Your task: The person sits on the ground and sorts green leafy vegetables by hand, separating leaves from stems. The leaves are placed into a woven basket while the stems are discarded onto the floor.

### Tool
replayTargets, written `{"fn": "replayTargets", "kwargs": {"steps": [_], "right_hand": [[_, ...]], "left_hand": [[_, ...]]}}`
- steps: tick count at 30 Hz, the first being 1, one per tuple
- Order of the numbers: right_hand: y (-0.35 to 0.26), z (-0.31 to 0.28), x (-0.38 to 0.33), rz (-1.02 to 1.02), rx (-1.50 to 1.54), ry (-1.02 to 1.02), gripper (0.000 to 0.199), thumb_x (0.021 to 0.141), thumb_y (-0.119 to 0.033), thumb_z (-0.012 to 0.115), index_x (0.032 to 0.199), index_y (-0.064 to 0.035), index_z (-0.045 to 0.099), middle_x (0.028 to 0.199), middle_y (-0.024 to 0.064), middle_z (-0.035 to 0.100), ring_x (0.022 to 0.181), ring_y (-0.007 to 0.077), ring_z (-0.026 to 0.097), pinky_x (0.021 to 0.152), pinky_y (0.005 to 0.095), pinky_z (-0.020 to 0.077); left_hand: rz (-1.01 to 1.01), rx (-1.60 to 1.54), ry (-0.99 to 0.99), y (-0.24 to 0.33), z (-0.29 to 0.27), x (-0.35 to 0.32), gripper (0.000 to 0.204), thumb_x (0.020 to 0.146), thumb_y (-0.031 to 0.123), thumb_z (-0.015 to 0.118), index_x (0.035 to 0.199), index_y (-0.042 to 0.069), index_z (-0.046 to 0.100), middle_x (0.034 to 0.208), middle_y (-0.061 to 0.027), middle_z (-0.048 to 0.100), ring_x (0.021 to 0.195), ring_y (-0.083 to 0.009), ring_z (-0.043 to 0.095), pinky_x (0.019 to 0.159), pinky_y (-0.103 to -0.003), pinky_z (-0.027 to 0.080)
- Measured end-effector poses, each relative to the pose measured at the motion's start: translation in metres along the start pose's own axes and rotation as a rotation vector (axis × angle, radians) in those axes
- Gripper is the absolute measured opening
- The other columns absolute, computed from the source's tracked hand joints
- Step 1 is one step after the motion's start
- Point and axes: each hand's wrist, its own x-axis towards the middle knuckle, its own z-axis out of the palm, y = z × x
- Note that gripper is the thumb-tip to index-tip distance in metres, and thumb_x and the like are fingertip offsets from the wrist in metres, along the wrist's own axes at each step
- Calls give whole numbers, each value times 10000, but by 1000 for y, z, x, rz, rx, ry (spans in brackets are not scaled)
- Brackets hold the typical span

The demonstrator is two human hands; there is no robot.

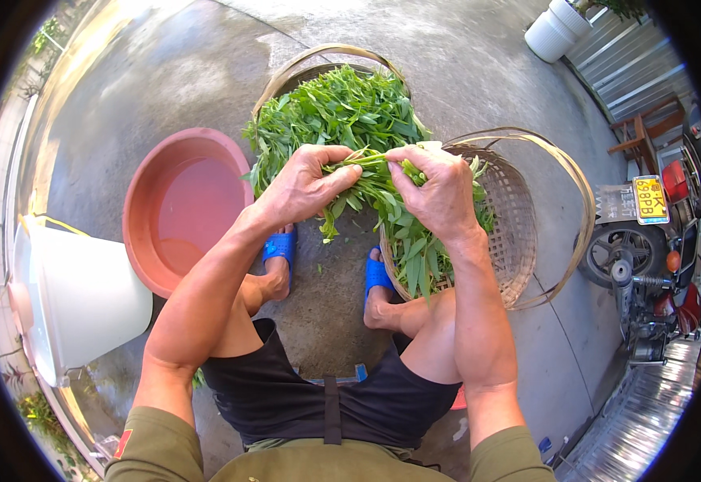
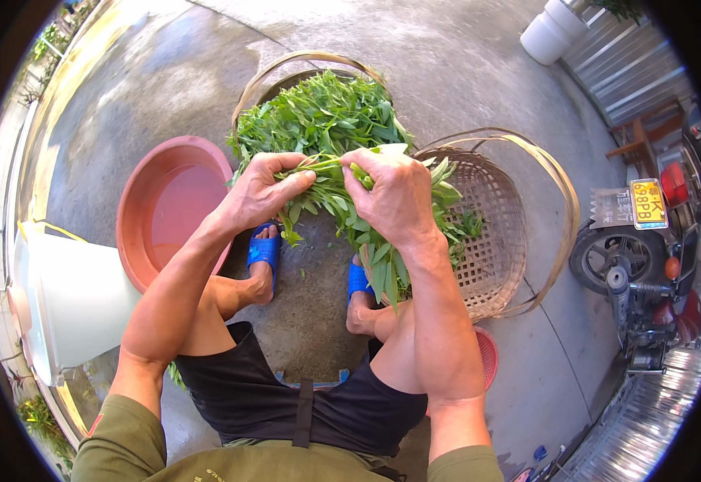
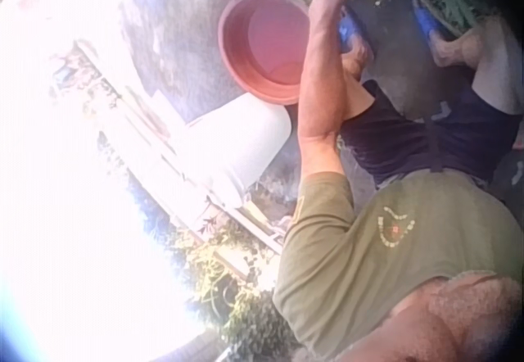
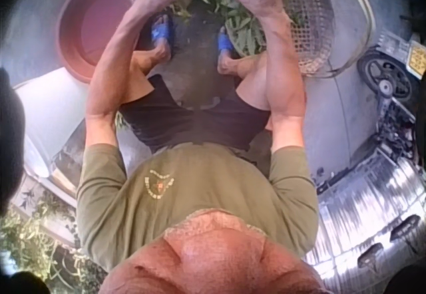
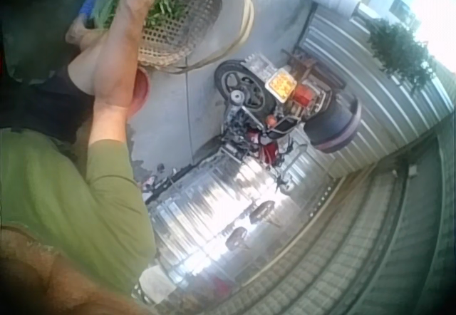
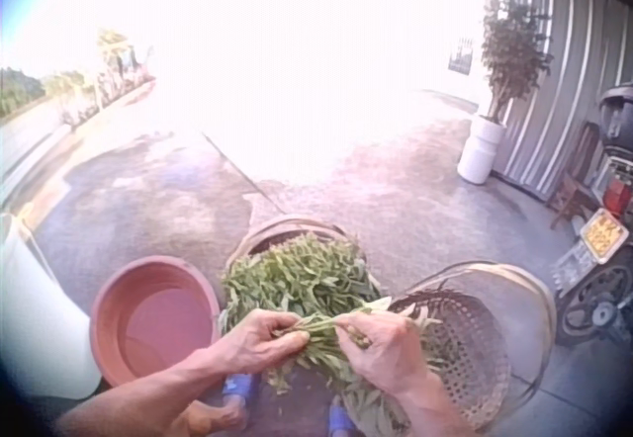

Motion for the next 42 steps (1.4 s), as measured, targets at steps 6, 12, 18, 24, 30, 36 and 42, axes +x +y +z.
{"fn": "replayTargets", "kwargs": {"steps": [6,12,18,24,30,36,42], "right_hand": [[0,1,-1,-70,-72,-4,106,827,-148,788,922,-126,746,792,98,712,759,306,704,675,430,546],[-8,-6,1,-57,-75,83,78,819,-145,797,865,-115,741,753,97,702,732,302,707,655,424,542],[-5,-13,-1,59,-72,-48,86,824,-156,780,884,-106,746,780,128,719,742,333,719,668,433,549],[-5,0,-3,66,-5,-87,136,822,-172,769,939,-102,765,798,145,721,761,338,720,675,441,549],[-12,2,-2,176,161,-184,198,823,-164,750,993,-66,774,834,182,720,776,326,714,694,423,547],[7,-8,0,436,377,-313,221,820,-143,718,968,17,756,818,128,704,744,143,635,687,347,515],[5,-2,0,375,424,-321,237,825,-146,718,985,26,752,744,134,684,695,135,618,672,345,516]], "left_hand": [[-72,-14,-42,-4,-4,-2,326,1042,273,660,1172,-15,740,736,38,621,631,-40,531,519,-269,458],[-176,-16,-70,9,-6,-3,309,1085,312,633,1189,32,710,841,50,663,662,-16,570,524,-221,476],[-171,-89,-59,9,-10,-3,310,1094,340,615,1147,48,702,805,41,675,635,-23,604,503,-223,502],[-180,-36,-57,0,-10,-1,308,1087,335,623,1132,44,713,810,38,676,653,-25,605,511,-227,505],[-197,-49,-70,2,-6,-2,317,1075,340,640,1132,38,719,805,34,664,672,-34,608,518,-235,516],[-189,-40,-110,8,-1,-1,314,1071,338,641,1147,42,712,807,44,644,690,-31,585,535,-237,504],[-172,-5,-108,10,1,-3,312,1069,325,641,1165,35,702,817,43,628,714,-40,564,559,-247,489]]}}
